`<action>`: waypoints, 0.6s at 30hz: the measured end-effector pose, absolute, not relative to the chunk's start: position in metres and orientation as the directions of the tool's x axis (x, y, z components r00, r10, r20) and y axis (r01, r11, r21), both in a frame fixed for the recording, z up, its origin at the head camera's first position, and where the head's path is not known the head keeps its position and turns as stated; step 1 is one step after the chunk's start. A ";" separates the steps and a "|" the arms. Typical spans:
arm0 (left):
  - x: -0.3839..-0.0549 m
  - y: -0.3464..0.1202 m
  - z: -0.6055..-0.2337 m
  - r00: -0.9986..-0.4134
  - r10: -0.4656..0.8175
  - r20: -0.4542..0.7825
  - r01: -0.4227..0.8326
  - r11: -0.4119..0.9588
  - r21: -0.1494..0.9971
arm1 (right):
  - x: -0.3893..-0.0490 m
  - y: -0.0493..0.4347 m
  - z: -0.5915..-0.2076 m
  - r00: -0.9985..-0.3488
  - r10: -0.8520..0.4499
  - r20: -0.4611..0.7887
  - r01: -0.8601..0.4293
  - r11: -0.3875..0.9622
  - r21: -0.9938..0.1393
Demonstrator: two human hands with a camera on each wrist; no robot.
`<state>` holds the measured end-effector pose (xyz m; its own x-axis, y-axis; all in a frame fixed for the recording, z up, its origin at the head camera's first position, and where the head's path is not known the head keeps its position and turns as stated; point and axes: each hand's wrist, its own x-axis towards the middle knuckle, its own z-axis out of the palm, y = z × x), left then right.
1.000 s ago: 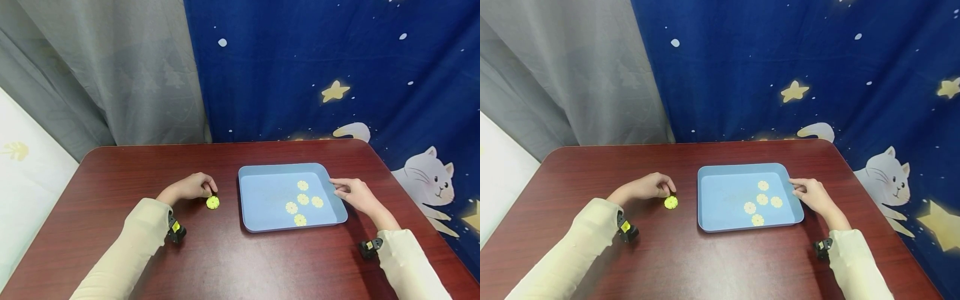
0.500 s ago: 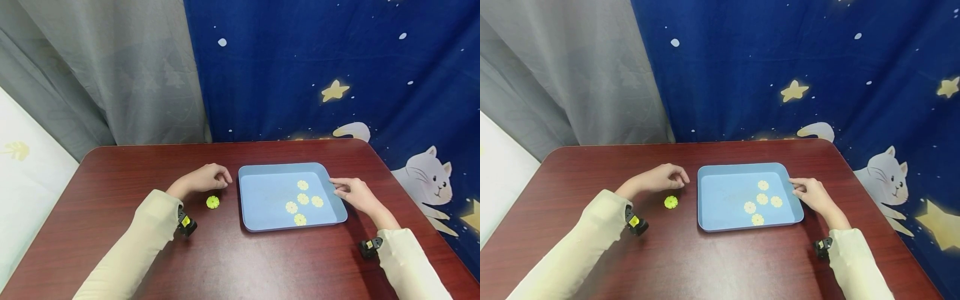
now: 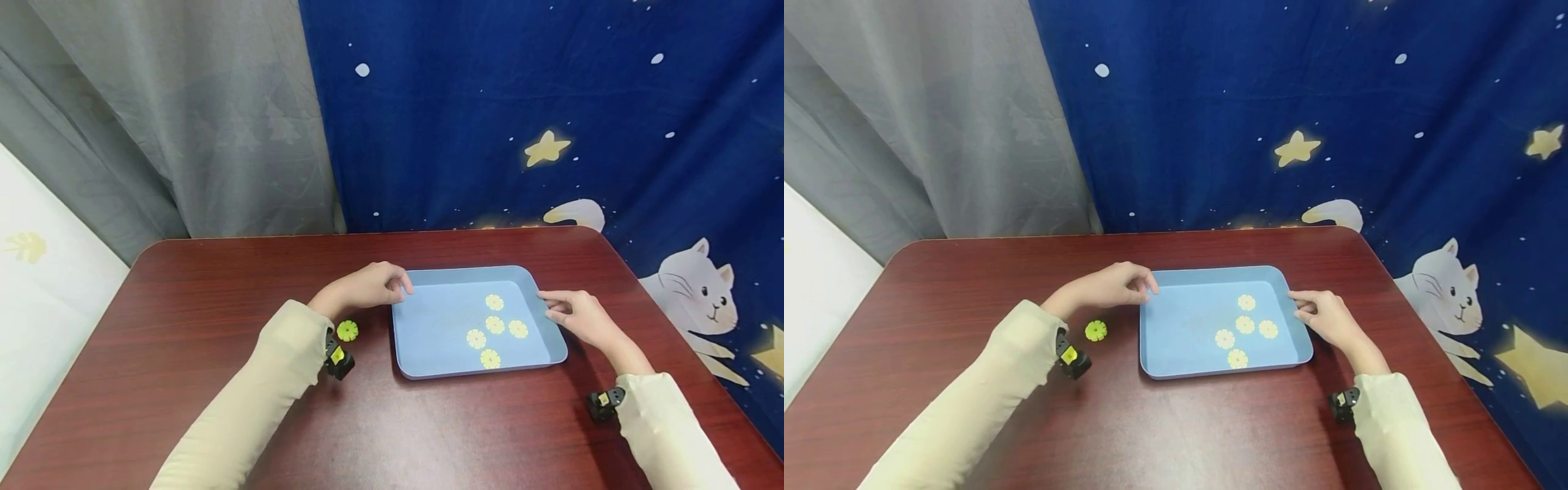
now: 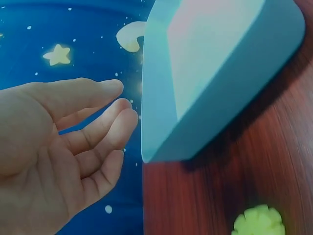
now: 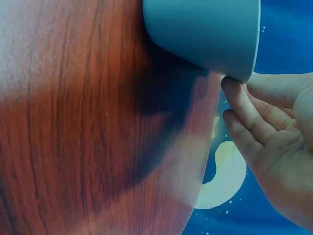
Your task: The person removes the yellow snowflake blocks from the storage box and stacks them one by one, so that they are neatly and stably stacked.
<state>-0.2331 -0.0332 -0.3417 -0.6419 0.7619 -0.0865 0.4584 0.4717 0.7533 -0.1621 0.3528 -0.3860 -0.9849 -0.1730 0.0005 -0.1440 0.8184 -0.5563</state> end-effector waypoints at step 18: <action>-0.240 0.025 -0.353 -0.601 0.786 -0.145 0.459 0.488 0.742 | -0.163 0.354 -0.388 -0.983 -0.183 0.013 -0.160 0.819 -0.551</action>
